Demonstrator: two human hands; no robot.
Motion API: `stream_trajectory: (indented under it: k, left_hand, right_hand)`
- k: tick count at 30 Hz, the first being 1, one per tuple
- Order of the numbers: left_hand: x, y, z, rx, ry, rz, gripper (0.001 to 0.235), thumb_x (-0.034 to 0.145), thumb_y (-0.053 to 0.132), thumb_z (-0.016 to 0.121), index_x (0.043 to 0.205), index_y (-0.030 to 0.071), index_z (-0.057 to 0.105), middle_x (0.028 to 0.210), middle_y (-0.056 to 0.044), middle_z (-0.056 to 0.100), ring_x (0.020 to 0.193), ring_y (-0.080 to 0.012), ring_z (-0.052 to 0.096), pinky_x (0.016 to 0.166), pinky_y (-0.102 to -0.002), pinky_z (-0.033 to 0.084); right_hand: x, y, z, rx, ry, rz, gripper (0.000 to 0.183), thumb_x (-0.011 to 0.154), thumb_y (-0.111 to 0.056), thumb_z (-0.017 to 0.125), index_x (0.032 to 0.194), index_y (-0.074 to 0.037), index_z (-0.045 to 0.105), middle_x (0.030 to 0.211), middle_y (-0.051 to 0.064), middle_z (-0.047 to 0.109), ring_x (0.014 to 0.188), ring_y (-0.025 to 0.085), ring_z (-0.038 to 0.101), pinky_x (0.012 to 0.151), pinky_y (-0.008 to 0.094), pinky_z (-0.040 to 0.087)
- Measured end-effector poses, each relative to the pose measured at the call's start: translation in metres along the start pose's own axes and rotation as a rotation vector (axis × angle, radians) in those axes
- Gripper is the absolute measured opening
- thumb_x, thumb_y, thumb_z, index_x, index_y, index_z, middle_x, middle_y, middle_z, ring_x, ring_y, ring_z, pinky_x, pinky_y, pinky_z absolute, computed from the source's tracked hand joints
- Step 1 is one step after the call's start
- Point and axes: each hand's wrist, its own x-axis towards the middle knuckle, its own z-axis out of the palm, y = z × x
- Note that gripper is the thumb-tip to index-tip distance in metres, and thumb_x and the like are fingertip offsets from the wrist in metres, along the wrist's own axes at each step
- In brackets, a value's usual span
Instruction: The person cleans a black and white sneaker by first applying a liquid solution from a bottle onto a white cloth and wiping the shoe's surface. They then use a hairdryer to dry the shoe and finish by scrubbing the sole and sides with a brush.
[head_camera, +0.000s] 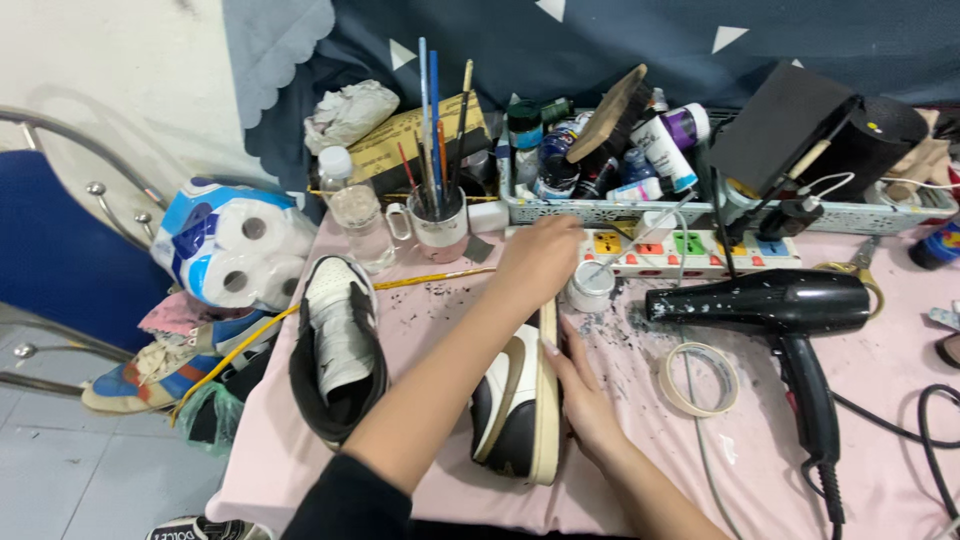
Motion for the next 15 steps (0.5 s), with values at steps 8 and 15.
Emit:
stream_trajectory:
  k: [8, 15]
  left_hand:
    - [0.062, -0.035, 0.109, 0.373, -0.378, 0.267, 0.016, 0.082, 0.007, 0.064, 0.092, 0.011, 0.077, 0.110, 0.000, 0.071, 0.115, -0.0248, 0.064, 0.081, -0.039, 0.058]
    - [0.057, -0.038, 0.062, -0.037, -0.183, 0.010, 0.017, 0.079, 0.014, 0.069, 0.093, 0.007, 0.078, 0.097, -0.007, 0.074, 0.097, -0.0299, 0.067, 0.077, -0.044, 0.056]
  right_hand:
    - [0.003, 0.001, -0.001, 0.051, -0.040, -0.041, 0.063, 0.099, -0.026, 0.052, 0.157, -0.009, 0.032, 0.156, 0.015, 0.047, 0.143, 0.023, 0.044, 0.115, 0.032, 0.032]
    - [-0.003, -0.008, -0.009, 0.191, -0.040, -0.004, 0.057, 0.100, -0.025, 0.046, 0.154, -0.008, 0.040, 0.156, 0.012, 0.048, 0.143, 0.021, 0.045, 0.116, 0.032, 0.032]
